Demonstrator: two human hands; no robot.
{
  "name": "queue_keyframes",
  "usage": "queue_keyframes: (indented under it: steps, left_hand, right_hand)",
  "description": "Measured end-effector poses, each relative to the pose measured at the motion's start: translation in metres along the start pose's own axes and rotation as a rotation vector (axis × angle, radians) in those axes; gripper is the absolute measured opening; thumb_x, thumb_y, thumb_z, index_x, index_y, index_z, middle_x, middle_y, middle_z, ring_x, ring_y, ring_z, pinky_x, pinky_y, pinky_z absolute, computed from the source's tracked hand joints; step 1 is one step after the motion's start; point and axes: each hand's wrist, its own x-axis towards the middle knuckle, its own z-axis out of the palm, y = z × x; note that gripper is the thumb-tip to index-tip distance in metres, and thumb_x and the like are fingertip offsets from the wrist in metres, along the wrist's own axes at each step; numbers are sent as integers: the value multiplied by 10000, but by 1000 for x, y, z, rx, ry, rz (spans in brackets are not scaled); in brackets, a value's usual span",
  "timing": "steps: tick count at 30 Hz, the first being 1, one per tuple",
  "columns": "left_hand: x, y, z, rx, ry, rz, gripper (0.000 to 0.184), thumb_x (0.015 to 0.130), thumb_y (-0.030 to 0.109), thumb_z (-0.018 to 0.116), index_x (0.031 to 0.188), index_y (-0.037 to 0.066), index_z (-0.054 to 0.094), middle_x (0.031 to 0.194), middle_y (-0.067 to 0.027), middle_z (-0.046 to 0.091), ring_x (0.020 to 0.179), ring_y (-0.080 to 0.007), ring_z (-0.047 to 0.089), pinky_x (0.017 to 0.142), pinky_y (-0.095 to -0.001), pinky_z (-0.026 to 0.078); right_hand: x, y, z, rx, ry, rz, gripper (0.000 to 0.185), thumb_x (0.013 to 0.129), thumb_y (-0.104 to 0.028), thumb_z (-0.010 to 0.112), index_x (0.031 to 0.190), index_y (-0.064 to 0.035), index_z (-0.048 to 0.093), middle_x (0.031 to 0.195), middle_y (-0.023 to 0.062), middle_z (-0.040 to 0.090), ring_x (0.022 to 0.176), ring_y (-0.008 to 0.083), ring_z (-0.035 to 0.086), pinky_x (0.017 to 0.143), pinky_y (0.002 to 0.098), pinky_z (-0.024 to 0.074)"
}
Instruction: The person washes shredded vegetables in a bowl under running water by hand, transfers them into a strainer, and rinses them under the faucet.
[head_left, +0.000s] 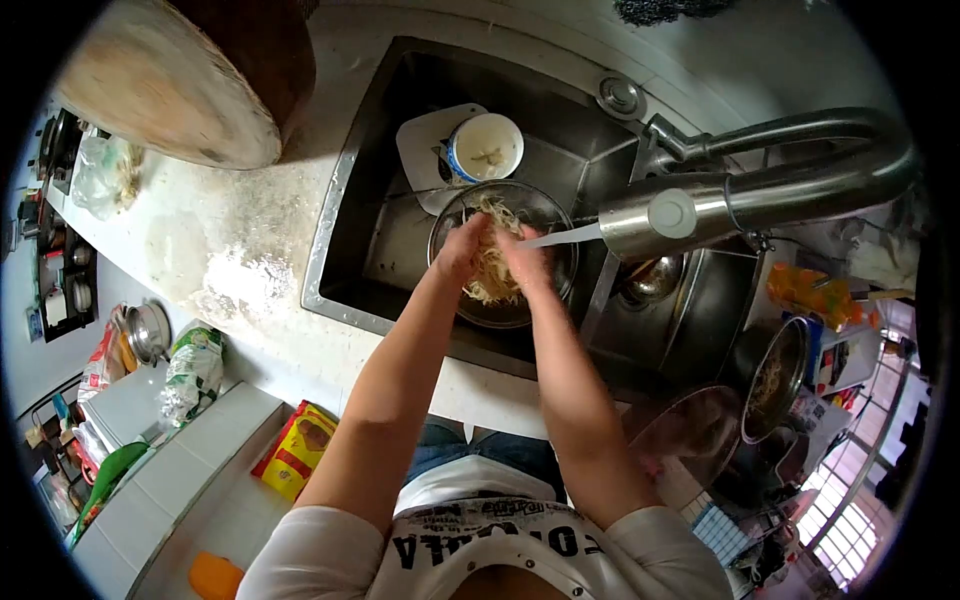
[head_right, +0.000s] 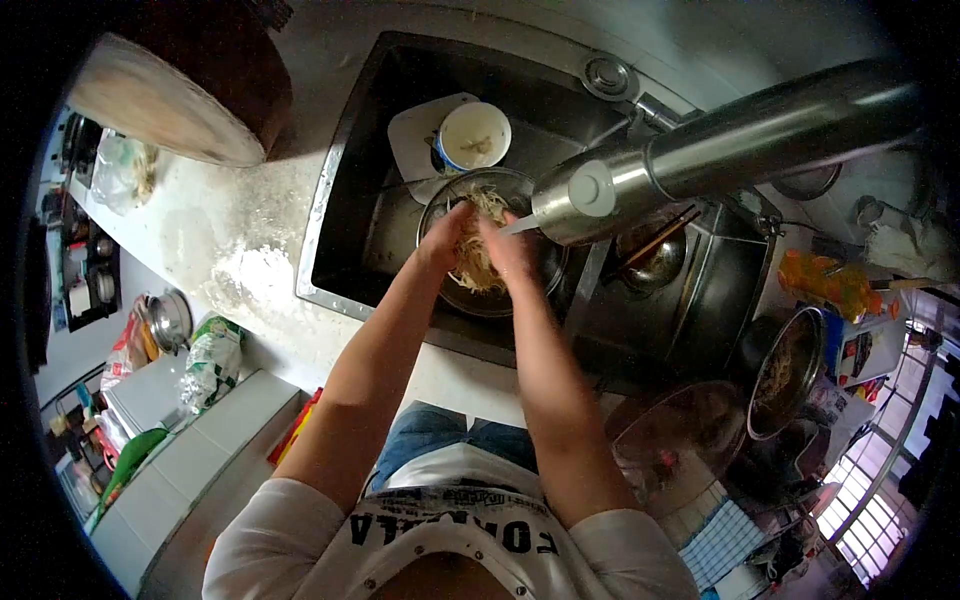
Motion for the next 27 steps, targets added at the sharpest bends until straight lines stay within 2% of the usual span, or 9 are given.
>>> queue_keyframes:
  steps: [3,7,11,12,15,20,24,26,27]
  left_hand:
    - [-7,-1,-5,204,3,224,474,791,253,571,1137,-22,400,1034,-139,531,835,-232,548,674,-364,458]
    - [-4,-16,-11,187,189,132,692,772,303,610,1270,25,219,1178,-194,424,1010,-308,487,745,-452,438]
    - [58,-41,-28,19,118,72,641,796,314,589,1264,38,250,1265,-202,328,1082,-333,436,787,-491,421]
    - [73,-43,-52,-291,-259,-71,538,805,300,583,1196,7,358,1194,-207,415,1010,-331,496,768,-504,435]
    - [11,-9,-14,-68,-120,97,375,800,247,594,1051,-14,498,906,-131,595,778,-239,601,684,-416,494]
    - [-15,-3,7,30,-2,232,448,773,331,621,986,-52,530,874,-122,597,743,-199,592,634,-323,474]
    - [-11,-7,-2,382,128,188,677,760,491,565,1129,-66,457,1060,-184,525,920,-259,545,725,-334,452]
    - [19,-30,-21,472,423,273,759,764,491,557,1273,-11,302,1237,-215,378,1100,-303,429,824,-379,410]
    - [23,-35,-24,263,317,88,813,770,492,551,1348,82,152,1340,-203,233,1192,-327,320,897,-420,355]
  right_hand:
    - [-11,-1,-30,-10,-168,47,496,741,-183,587,1197,-61,432,1178,164,448,1071,268,453,865,340,389]
    - [-10,29,5,256,-86,515,814,764,-277,610,1367,-215,68,1338,148,223,1144,295,369,837,445,421]
    - [17,51,34,328,-125,402,631,697,-309,669,1225,-101,394,1174,139,465,1067,261,454,795,415,414]
    - [10,41,21,348,-134,440,581,692,-294,675,1178,-77,442,1124,129,508,1057,251,462,808,405,402]
    - [-3,26,2,507,-59,158,476,707,-252,667,1064,23,511,1066,128,536,979,210,505,798,328,401]
    - [-2,4,-27,264,-147,133,463,736,-198,627,1114,18,472,971,94,568,895,173,534,744,266,417]
    - [-15,1,-38,198,-206,64,643,726,-210,628,1275,-51,334,1194,140,437,1052,224,463,838,310,395]
    - [-16,-8,-30,-36,-161,347,756,732,-232,630,1341,-92,205,1334,153,256,1195,272,326,950,345,314]
    - [-2,27,0,206,-140,338,822,717,-266,650,1354,-100,158,1380,154,141,1259,290,208,1008,359,236]
